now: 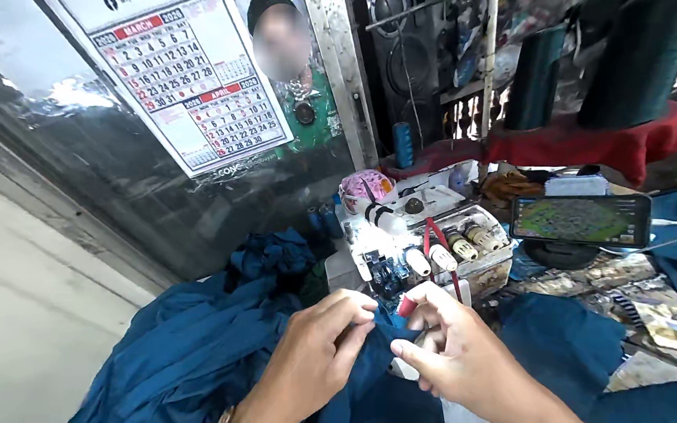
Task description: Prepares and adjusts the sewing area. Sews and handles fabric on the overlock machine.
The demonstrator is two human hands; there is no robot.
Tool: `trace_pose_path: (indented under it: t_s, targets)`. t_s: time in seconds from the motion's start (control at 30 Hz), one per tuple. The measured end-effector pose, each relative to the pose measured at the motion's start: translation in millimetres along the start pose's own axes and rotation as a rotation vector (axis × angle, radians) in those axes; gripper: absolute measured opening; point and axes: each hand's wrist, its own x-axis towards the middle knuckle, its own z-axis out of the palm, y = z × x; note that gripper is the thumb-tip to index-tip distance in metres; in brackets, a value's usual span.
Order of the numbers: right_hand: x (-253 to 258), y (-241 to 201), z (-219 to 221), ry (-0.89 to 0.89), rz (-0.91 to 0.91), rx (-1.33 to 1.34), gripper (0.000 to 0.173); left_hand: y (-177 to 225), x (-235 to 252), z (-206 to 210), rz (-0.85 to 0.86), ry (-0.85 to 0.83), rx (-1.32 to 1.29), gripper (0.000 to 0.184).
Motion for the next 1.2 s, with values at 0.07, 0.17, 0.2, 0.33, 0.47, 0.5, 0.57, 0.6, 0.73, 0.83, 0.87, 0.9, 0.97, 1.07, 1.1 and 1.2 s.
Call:
trace_pose_path:
  t_s: [0.07,0.17,0.2,0.33,0.47,0.5,0.57,0.6,0.73,0.83,0.87,0.9,0.97,1.07,1.1,1.2]
  targets:
    - [-1.7,1.2,0.4,-0.028,0.008,0.042,0.043,0.7,1.5,4.2,-0.058,-0.060,-0.111,0.014]
    - [-2.9,1.3,1.9,-0.042,-0.022,0.040,0.040,3.5,16.0,0.0,-0.075,-0.218,-0.001,0.022]
    - [-3.3,1.1,1.4,-0.041,-0.044,0.036,0.040,4.3,21.9,-2.8,-0.055,-0.282,0.050,0.025]
    - [-5.0,5.0,-0.4,-0.009,-0.090,-0.063,0.038,9.1,34.5,-10.3,0.018,-0.408,0.179,0.025]
    - [-3.6,8.1,-0.6,0.000,-0.097,-0.144,0.038,9.4,34.5,-5.3,0.034,-0.413,0.214,0.026]
    - [-3.0,7.2,-0.7,0.004,-0.094,-0.167,0.039,9.8,33.2,-5.3,0.026,-0.386,0.221,0.024]
    - [0.1,6.2,-2.8,-0.003,-0.079,-0.249,0.040,9.7,29.0,-8.2,-0.008,-0.311,0.217,0.021]
    - [1.7,5.8,-4.9,-0.017,-0.072,-0.275,0.040,9.1,27.1,-9.5,-0.024,-0.281,0.192,0.020]
    - [2.4,-1.9,-10.8,-0.070,-0.082,-0.168,0.033,5.5,24.2,-11.6,-0.049,-0.266,-0.042,0.018]
    - [-0.8,-2.7,-12.0,-0.023,-0.103,-0.129,0.034,7.6,25.5,-13.4,-0.084,-0.336,-0.139,0.020]
    - [-0.2,-0.5,-11.3,0.005,-0.117,-0.152,0.035,7.4,25.9,-13.3,-0.088,-0.351,-0.091,0.022]
    - [1.0,3.0,-10.0,0.025,-0.130,-0.176,0.036,6.8,25.9,-12.6,-0.083,-0.355,-0.034,0.024]
    - [4.5,9.5,-6.4,0.048,-0.151,-0.161,0.037,4.3,26.0,-10.6,-0.064,-0.328,0.000,0.022]
    - [6.2,9.8,-3.2,0.028,-0.141,-0.087,0.037,-0.6,25.0,-8.2,-0.073,-0.267,-0.046,0.017]
    - [5.0,8.3,-3.4,0.022,-0.136,-0.086,0.037,-2.4,24.4,-8.4,-0.078,-0.265,-0.046,0.018]
    - [1.6,4.7,-8.4,-0.012,-0.115,-0.142,0.034,-2.4,24.6,-13.0,-0.063,-0.322,0.017,0.023]
